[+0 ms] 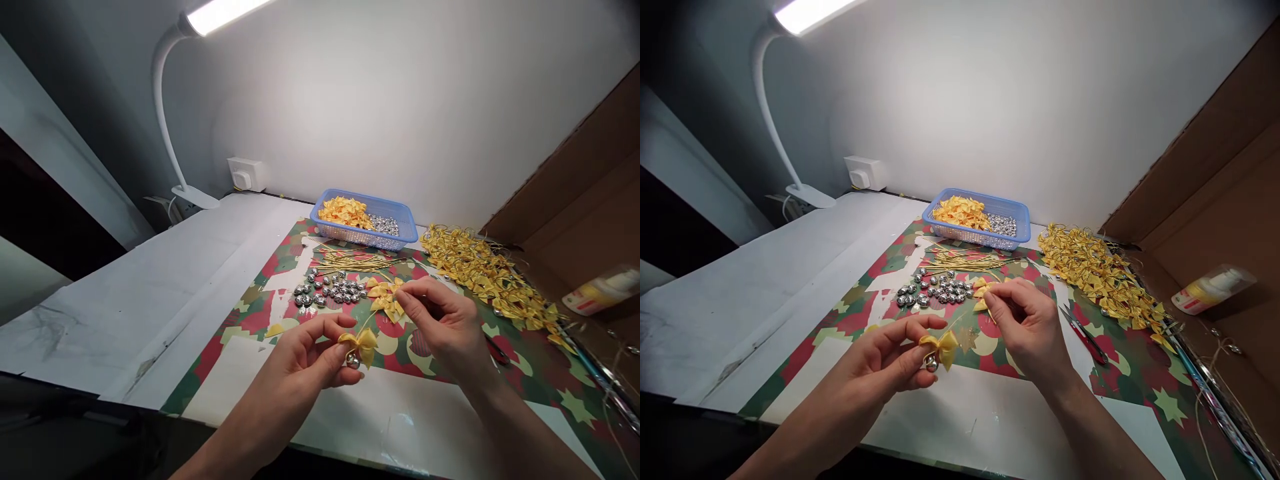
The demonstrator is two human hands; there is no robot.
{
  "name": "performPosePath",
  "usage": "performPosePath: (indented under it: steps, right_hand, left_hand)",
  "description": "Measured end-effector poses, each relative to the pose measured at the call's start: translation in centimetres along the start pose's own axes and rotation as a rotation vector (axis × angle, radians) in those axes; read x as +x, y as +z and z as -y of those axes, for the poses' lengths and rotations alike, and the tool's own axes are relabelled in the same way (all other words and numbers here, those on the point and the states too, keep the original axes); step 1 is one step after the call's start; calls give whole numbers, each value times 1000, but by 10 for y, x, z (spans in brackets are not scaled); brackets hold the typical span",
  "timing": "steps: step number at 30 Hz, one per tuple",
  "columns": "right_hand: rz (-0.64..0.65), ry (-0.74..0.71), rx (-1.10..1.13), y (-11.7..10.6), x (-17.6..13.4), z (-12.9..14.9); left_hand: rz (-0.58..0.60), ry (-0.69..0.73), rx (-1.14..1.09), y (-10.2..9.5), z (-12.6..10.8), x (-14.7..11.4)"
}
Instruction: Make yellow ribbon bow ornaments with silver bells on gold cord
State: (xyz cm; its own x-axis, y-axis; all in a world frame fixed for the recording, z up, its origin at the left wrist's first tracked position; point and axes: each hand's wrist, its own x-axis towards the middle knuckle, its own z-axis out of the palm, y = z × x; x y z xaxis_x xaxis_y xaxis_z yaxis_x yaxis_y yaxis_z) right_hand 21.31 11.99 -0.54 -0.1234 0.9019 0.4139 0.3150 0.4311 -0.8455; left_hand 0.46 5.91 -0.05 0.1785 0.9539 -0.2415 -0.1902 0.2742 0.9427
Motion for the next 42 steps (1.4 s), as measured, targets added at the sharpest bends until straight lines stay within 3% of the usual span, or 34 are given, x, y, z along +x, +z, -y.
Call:
performPosePath:
  steps: [11, 19, 27, 35, 38, 42]
  right_hand:
    - [-66, 8, -50, -4, 3, -6]
    - [-89, 2, -49, -6, 4, -7]
    - [-206, 92, -32, -16, 14, -12]
    - [-240, 136, -37, -23, 15, -13]
    - [-159, 168, -19, -22, 10, -7]
    - [289, 299, 119, -10, -10, 9]
  left_hand:
    - [84, 25, 55, 9, -1, 2]
    - [55, 42, 55, 9, 2, 1]
    - [49, 40, 37, 8, -3, 1]
    - [77, 35, 48, 5, -3, -2]
    - [77, 39, 42, 5, -2, -3]
    - [45, 91, 44, 4, -4, -7]
